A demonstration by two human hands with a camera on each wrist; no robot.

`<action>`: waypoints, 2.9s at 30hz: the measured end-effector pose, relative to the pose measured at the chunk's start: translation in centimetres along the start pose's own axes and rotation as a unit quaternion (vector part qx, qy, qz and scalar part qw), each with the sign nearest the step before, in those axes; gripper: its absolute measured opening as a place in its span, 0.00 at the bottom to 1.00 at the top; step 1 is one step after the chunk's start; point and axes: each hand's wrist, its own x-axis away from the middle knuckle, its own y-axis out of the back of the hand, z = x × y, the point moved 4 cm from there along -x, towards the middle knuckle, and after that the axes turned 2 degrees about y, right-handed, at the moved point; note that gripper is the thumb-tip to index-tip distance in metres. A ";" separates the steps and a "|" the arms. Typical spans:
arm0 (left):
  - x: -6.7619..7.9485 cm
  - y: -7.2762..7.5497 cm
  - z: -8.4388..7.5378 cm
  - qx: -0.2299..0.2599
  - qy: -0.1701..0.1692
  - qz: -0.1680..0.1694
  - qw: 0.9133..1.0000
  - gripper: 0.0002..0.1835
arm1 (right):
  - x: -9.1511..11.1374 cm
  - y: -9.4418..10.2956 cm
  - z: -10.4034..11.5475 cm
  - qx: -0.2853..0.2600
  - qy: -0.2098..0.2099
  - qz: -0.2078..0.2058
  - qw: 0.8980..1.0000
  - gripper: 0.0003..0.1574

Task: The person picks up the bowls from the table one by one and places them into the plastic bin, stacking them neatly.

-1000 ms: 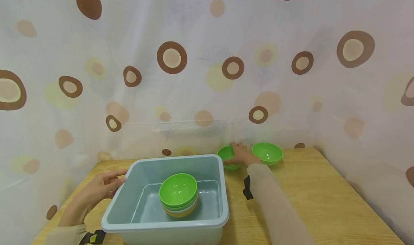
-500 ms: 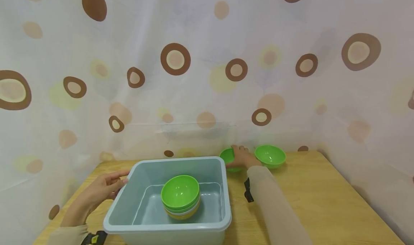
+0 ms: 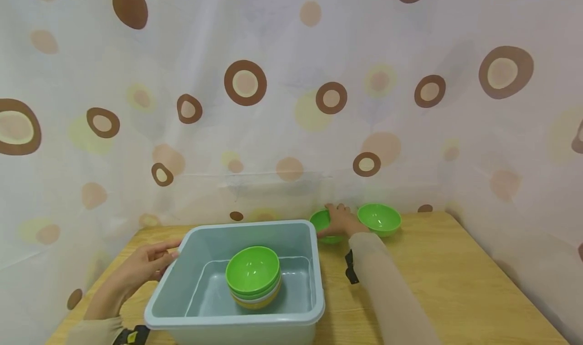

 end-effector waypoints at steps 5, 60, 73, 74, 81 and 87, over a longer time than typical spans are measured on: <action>0.0 0.0 0.0 -0.002 0.005 -0.005 1.000 0.33 | 0.3 0.4 0.4 0.003 0.004 0.001 1.000 0.60; 0.2 -0.2 -0.2 -0.014 0.017 -0.010 1.000 0.34 | 3.2 6.6 3.5 0.053 0.052 0.033 0.997 0.68; 0.2 -0.1 -0.3 -0.012 0.012 -0.011 1.000 0.34 | 3.4 9.0 6.4 0.083 0.062 0.047 0.994 0.66; 0.2 -0.1 -0.3 -0.012 0.013 -0.011 1.000 0.34 | 3.4 9.3 6.6 0.086 0.062 0.048 0.993 0.66; 0.2 -0.1 -0.3 -0.012 0.012 -0.010 1.000 0.34 | 3.6 10.9 7.8 0.096 0.064 0.042 0.992 0.67; 0.2 -0.2 -0.3 -0.011 0.016 -0.016 1.000 0.33 | 4.0 11.7 8.7 0.091 0.074 0.041 0.992 0.67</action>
